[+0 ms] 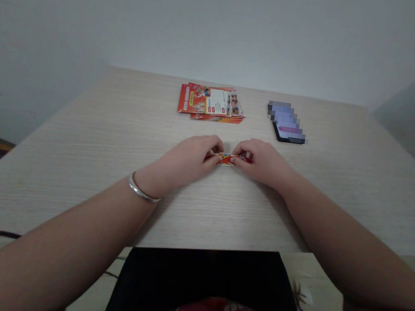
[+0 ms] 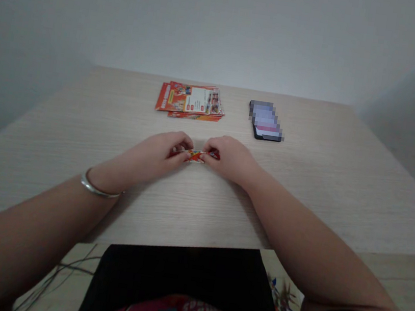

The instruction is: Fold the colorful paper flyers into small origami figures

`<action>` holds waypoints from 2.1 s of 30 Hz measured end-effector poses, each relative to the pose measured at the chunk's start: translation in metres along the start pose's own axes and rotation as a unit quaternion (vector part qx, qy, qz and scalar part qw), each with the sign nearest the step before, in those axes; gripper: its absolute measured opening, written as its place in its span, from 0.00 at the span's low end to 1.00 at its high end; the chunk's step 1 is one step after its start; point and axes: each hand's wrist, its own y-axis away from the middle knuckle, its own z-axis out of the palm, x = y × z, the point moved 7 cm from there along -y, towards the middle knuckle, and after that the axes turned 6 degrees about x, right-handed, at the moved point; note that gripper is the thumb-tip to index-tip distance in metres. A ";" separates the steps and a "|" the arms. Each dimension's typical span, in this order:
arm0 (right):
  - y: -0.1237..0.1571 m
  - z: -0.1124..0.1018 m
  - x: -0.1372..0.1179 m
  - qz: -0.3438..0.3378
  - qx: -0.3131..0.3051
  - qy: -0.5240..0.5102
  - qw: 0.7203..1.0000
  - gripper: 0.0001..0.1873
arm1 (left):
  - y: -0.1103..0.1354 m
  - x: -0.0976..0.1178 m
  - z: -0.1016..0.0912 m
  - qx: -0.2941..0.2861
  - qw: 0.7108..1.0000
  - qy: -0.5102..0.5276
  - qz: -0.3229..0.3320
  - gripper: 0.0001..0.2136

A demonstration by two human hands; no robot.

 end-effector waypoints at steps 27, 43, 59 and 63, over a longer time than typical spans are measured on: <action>0.002 0.014 0.025 0.150 -0.040 -0.212 0.965 0.03 | 0.000 0.004 0.002 0.018 0.998 0.029 0.043 0.05; -0.002 0.011 -0.006 0.009 -0.023 -0.009 1.000 0.03 | -0.002 0.000 0.009 0.004 1.000 -0.020 0.019 0.06; 0.002 -0.003 0.012 0.063 -0.068 -0.006 0.996 0.03 | -0.002 0.002 0.008 -0.003 0.999 -0.030 0.013 0.07; -0.003 -0.006 0.003 0.002 -0.032 0.061 0.998 0.04 | -0.003 0.002 0.007 0.005 0.998 -0.063 0.020 0.08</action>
